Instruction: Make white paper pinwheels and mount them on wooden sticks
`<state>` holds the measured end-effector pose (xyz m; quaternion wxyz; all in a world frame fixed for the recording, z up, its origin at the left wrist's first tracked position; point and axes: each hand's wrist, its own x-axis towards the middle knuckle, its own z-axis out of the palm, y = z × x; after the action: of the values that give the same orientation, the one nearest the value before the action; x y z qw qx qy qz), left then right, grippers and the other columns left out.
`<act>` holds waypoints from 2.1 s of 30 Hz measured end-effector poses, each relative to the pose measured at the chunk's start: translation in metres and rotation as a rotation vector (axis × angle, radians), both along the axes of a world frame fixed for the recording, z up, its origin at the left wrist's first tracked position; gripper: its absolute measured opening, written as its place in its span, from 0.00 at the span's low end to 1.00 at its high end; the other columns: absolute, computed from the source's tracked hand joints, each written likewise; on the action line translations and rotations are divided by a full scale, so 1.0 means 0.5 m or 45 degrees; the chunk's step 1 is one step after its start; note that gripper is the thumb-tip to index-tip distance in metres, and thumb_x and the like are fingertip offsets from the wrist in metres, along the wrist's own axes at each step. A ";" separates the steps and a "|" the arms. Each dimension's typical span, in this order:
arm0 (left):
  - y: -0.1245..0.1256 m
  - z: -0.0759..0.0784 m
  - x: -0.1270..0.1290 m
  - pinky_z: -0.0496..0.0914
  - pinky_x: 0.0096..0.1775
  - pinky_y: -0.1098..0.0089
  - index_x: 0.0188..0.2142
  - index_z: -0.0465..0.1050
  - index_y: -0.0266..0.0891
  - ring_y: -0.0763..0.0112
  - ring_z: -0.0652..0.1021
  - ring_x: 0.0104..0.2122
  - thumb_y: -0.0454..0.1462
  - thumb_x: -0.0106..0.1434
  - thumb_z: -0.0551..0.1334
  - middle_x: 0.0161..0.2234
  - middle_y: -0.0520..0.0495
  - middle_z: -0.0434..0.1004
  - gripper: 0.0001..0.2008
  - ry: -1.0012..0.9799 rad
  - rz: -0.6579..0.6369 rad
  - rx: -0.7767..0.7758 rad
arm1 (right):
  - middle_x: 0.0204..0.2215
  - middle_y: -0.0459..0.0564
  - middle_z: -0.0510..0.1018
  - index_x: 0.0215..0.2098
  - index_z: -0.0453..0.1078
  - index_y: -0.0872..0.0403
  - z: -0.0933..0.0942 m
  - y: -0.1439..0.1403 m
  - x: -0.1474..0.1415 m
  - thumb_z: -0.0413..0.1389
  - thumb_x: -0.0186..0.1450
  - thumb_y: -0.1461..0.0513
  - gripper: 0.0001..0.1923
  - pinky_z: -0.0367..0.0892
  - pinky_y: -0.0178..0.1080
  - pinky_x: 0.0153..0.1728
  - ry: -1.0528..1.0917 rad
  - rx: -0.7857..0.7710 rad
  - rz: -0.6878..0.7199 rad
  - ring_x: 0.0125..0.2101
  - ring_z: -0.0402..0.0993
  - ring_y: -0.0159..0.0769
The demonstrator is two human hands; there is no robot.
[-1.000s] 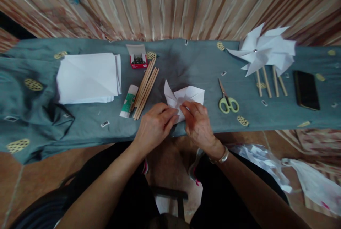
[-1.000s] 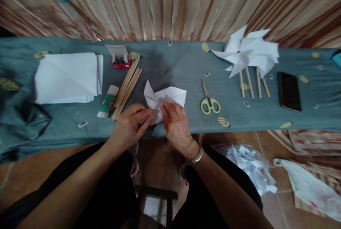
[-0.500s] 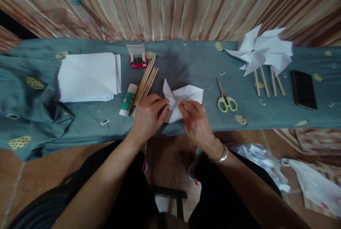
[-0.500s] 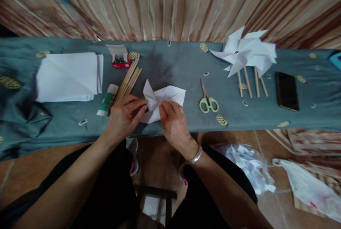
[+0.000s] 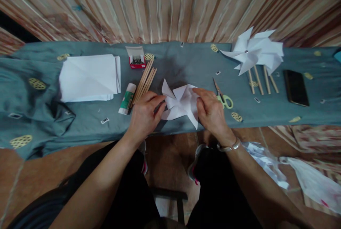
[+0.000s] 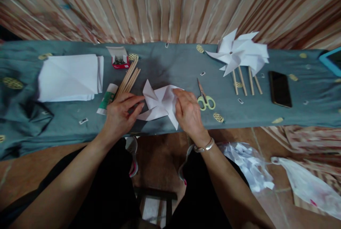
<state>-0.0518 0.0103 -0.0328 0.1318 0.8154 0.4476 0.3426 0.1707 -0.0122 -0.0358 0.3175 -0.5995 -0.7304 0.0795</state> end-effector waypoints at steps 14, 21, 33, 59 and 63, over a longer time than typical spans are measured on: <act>-0.034 -0.002 0.025 0.69 0.49 0.57 0.59 0.62 0.38 0.58 0.72 0.48 0.40 0.67 0.57 0.48 0.40 0.71 0.22 0.077 -0.066 0.136 | 0.36 0.52 0.83 0.52 0.72 0.56 0.010 0.038 0.053 0.56 0.61 0.60 0.21 0.72 0.46 0.44 -0.069 -0.216 -0.145 0.37 0.79 0.44; -0.021 0.004 0.006 0.67 0.53 0.57 0.60 0.61 0.40 0.59 0.71 0.51 0.41 0.67 0.56 0.51 0.41 0.70 0.22 0.043 -0.006 0.159 | 0.29 0.48 0.82 0.45 0.74 0.56 -0.012 -0.020 0.086 0.60 0.56 0.60 0.18 0.74 0.42 0.35 0.367 -0.360 -0.337 0.28 0.79 0.38; -0.124 -0.010 0.084 0.64 0.46 0.59 0.51 0.68 0.37 0.59 0.72 0.45 0.37 0.66 0.58 0.46 0.42 0.76 0.14 0.397 -0.439 0.206 | 0.23 0.47 0.81 0.44 0.75 0.56 0.018 -0.094 0.047 0.57 0.61 0.58 0.16 0.68 0.38 0.30 0.141 -0.364 -0.324 0.24 0.76 0.37; -0.071 -0.018 0.059 0.68 0.40 0.64 0.42 0.74 0.37 0.63 0.74 0.40 0.36 0.68 0.56 0.39 0.45 0.78 0.08 0.397 -0.362 0.159 | 0.46 0.58 0.79 0.51 0.72 0.57 0.015 -0.102 0.029 0.46 0.67 0.69 0.18 0.71 0.50 0.49 -0.180 -0.077 0.331 0.45 0.74 0.44; -0.068 -0.017 0.057 0.70 0.41 0.63 0.41 0.74 0.36 0.63 0.75 0.40 0.34 0.67 0.57 0.39 0.44 0.78 0.08 0.402 -0.375 0.141 | 0.50 0.57 0.77 0.51 0.73 0.54 0.015 -0.095 0.035 0.46 0.67 0.69 0.19 0.70 0.52 0.51 -0.104 -0.136 0.347 0.49 0.72 0.44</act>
<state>-0.0235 -0.0237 -0.0411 0.0639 0.9215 0.3193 0.2118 0.1880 -0.0599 -0.0281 0.2413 -0.5135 -0.8121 0.1361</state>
